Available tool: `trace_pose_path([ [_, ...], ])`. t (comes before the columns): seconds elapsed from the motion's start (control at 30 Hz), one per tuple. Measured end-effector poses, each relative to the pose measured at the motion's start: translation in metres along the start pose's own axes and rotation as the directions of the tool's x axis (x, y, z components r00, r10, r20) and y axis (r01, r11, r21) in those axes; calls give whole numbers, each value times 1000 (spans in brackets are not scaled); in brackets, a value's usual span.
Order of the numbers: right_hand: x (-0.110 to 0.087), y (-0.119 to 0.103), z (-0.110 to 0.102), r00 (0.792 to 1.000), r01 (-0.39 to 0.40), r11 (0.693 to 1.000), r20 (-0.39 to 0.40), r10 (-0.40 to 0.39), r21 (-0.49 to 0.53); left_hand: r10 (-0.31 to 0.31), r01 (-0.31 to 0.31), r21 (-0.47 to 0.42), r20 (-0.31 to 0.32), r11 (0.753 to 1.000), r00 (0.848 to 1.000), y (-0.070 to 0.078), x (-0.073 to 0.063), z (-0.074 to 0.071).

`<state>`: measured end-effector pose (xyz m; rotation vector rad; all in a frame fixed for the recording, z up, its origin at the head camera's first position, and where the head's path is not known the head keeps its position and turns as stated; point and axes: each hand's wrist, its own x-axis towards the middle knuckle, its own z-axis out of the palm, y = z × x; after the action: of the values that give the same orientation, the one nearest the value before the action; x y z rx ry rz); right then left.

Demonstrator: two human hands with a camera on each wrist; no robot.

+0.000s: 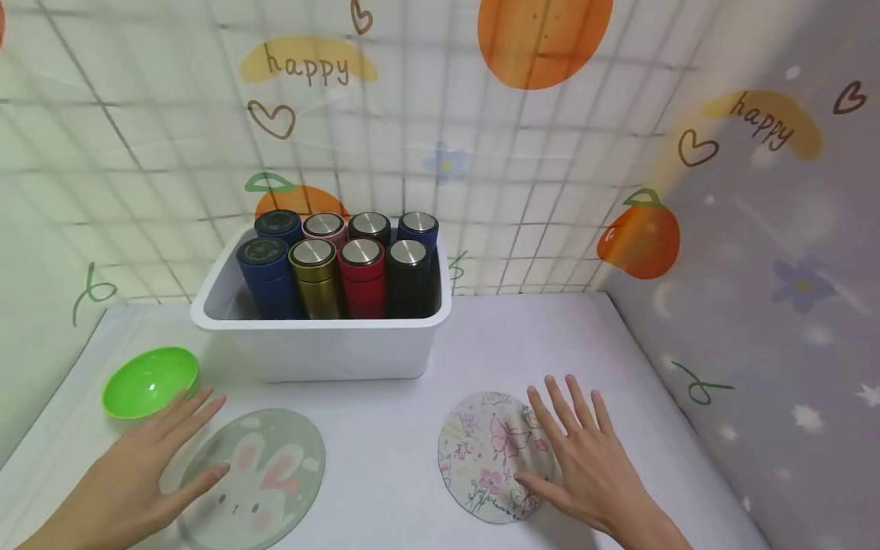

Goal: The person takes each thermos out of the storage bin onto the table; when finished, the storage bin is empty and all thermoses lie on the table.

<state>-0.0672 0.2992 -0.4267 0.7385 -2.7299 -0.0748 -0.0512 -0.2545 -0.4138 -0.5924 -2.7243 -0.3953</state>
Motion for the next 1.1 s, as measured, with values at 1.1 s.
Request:
trace_pose_path([
  [1.1, 70, -26, -37, 948, -58, 764, -204, 243, 642, -456, 330, -513, -140, 792, 879, -23, 39, -34],
])
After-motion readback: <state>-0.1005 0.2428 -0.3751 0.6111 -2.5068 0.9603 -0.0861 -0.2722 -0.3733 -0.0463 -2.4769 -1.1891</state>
